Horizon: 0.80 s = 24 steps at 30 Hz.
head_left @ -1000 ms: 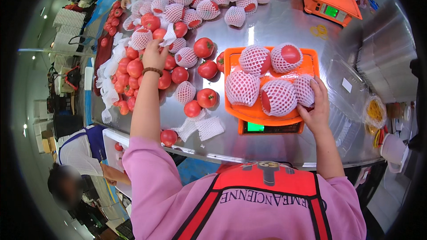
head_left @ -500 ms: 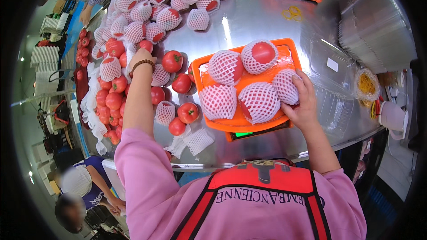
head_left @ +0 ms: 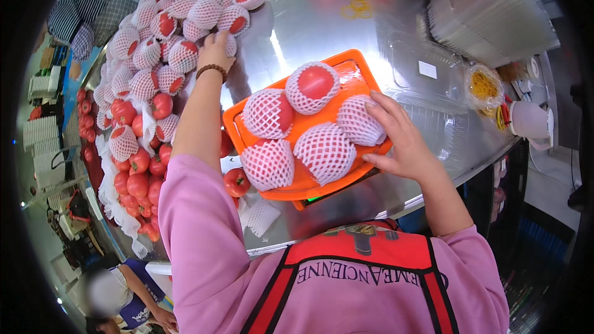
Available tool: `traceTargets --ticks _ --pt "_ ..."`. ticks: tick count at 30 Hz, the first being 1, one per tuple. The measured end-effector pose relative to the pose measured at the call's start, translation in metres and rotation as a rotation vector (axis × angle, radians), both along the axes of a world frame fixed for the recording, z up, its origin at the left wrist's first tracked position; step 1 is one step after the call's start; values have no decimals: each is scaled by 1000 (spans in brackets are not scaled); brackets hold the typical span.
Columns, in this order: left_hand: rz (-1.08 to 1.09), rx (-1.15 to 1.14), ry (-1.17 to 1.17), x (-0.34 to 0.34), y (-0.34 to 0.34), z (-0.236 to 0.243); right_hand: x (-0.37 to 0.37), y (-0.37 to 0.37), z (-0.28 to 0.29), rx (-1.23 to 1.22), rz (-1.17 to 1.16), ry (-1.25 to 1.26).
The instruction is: The person places foam-netted apples onto a digital scale, then transfers them into a clear plastic clamshell container. The person closes the container and sets it aside, repeating the process with additional apples.
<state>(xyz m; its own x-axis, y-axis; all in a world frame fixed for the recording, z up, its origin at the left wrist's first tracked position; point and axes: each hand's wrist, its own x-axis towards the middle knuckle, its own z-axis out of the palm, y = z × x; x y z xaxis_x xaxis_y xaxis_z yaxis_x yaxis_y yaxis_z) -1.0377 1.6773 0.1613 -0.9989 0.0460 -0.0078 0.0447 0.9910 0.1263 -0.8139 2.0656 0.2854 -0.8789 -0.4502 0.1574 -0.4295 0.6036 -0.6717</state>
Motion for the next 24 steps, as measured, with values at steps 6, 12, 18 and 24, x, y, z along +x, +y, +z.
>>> traceTargets --ticks 6,12,18,24 --pt "486 1393 13 30 -19 44 -20 22 19 -64 -65 44" --pt "-30 2395 -250 142 -8 131 -86 -39 28 10 73 64" --pt "71 2104 -92 182 64 156 -131 -73 -5 30 130 -353" --pt "-190 851 327 180 146 147 -117 3 -11 -919 -89 -896"
